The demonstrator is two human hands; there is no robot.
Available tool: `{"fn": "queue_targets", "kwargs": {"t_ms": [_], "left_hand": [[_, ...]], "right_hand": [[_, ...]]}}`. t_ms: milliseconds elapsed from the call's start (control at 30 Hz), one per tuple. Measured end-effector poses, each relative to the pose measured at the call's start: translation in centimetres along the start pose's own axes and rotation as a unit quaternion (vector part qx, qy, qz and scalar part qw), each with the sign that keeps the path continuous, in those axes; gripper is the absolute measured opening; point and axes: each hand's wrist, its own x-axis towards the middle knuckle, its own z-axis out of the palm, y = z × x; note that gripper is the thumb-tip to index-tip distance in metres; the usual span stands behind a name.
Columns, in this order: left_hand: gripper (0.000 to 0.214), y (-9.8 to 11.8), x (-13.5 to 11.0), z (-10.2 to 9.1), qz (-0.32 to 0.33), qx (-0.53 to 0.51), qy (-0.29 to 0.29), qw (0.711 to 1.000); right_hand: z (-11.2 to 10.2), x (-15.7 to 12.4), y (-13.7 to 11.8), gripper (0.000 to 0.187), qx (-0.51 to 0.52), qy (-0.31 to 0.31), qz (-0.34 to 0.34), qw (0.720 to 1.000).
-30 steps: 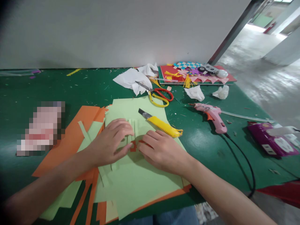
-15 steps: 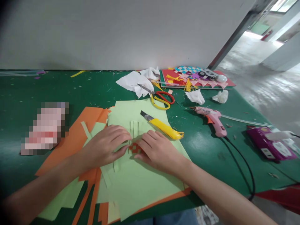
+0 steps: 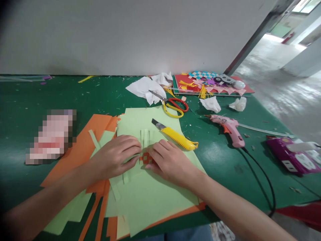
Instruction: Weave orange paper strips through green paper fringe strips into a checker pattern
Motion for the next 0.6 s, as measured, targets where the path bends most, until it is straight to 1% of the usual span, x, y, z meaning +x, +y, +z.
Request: {"fn": "queue_targets", "kwargs": {"t_ms": [233,467,600], "left_hand": [[0.017,0.05,-0.01,-0.02,0.003,0.002,0.001,1.000],[0.022,0.08,0.06,0.08,-0.007,0.037,-0.002,0.999],[0.024,0.06,0.05,0.09,-0.015,0.050,-0.011,0.999]], "right_hand": [[0.05,-0.17,0.05,0.038,0.003,0.001,0.003,1.000],[0.17,-0.11,0.01,0.032,0.004,0.024,0.004,1.000],[0.15,-0.10,-0.01,0.031,0.006,0.022,0.008,1.000]]}}
